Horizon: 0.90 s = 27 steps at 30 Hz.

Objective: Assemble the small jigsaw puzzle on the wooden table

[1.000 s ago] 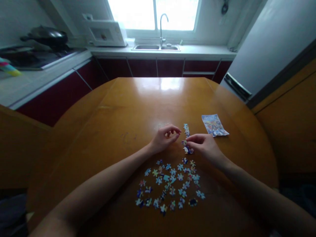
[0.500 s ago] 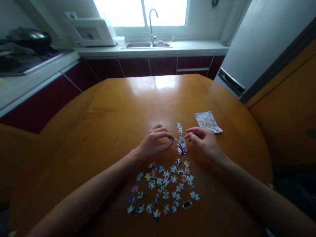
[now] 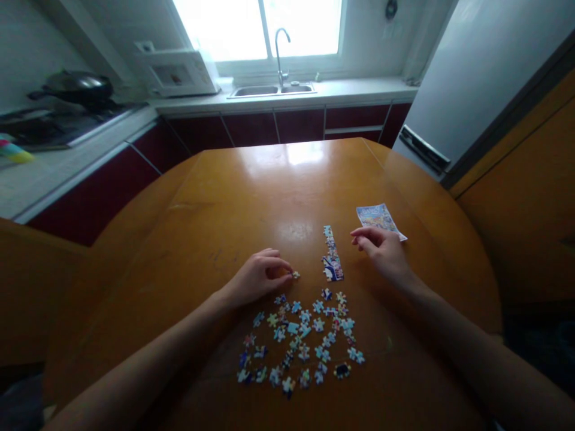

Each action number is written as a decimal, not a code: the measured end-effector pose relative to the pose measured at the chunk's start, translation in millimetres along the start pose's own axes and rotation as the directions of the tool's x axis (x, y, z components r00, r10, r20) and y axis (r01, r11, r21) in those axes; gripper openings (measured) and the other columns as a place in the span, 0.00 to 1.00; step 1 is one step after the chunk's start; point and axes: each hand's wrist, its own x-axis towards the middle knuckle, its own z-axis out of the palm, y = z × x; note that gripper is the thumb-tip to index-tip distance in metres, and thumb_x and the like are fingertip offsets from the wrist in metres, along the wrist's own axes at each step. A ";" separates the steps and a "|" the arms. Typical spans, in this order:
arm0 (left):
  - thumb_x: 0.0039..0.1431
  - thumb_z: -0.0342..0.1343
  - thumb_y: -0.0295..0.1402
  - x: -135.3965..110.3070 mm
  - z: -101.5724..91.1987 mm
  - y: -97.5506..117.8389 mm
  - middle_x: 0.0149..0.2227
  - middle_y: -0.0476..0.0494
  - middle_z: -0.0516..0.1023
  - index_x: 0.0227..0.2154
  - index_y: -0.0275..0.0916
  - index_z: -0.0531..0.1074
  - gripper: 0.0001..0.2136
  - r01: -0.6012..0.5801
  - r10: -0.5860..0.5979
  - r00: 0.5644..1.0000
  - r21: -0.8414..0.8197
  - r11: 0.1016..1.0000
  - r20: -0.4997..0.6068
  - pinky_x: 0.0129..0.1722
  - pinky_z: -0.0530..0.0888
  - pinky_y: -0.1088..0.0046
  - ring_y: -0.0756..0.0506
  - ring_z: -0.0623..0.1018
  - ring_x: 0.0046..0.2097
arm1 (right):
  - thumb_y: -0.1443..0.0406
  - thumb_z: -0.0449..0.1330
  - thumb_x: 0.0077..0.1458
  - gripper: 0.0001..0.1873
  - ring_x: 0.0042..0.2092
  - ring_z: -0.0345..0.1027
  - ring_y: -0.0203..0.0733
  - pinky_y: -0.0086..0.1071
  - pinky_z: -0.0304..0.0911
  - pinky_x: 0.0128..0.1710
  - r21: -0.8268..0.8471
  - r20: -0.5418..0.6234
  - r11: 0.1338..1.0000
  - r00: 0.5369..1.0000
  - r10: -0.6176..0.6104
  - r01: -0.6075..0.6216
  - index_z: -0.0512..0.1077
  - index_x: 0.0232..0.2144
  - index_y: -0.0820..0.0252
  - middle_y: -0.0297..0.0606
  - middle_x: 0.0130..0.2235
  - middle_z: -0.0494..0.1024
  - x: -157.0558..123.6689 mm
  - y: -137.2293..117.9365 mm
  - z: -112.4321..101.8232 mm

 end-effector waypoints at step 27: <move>0.62 0.62 0.35 -72.7 -43.4 12.9 0.35 0.47 0.74 0.34 0.40 0.80 0.05 0.103 -0.104 0.955 0.016 0.995 0.277 0.37 0.69 0.76 0.50 0.74 0.37 | 0.62 0.60 0.53 0.09 0.38 0.76 0.46 0.38 0.69 0.39 -0.165 0.047 0.985 0.998 0.050 -0.042 0.80 0.33 0.56 0.40 0.36 0.83 -10.1 5.6 5.9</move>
